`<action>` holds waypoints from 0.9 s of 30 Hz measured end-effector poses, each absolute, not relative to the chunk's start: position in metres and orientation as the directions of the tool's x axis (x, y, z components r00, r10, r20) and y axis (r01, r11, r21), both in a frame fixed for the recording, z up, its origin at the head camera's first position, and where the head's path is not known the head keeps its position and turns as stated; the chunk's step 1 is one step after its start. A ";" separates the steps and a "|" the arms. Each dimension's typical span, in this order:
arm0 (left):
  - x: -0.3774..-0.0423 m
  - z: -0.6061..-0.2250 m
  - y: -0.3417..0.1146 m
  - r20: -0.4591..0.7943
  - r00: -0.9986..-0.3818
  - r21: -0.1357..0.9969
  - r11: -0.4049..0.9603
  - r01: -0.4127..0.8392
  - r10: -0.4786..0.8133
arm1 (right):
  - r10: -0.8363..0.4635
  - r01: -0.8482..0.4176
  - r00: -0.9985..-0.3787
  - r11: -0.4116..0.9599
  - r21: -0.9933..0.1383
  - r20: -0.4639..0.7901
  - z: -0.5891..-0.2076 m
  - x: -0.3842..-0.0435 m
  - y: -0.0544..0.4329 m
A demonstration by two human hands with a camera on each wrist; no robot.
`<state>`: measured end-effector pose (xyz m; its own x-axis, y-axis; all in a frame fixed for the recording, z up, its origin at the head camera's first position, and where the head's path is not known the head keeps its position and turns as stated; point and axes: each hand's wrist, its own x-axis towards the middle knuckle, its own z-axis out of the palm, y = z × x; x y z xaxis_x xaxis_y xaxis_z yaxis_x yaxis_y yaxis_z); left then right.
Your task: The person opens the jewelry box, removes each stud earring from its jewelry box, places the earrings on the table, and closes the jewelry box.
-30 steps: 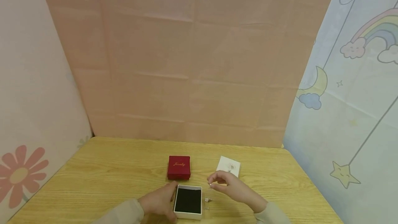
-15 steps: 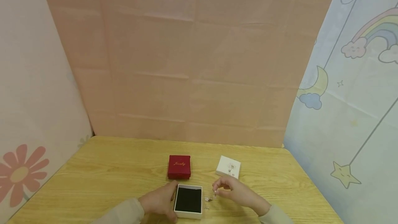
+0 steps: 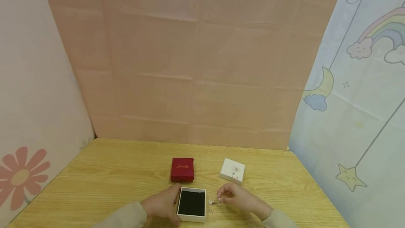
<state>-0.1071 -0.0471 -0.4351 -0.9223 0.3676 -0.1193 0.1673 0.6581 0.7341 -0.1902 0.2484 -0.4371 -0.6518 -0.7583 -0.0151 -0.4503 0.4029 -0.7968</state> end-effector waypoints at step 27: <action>-0.109 -0.437 -0.048 -0.132 -0.920 0.730 0.664 0.162 0.370 | -0.738 -0.548 -0.674 0.468 -0.694 0.034 -0.448 -0.193 0.240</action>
<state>-0.1095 -0.0481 -0.4368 -0.9197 0.3697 -0.1322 0.1619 0.6640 0.7300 -0.1930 0.2403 -0.4476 -0.6737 -0.7382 0.0343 -0.5478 0.4677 -0.6937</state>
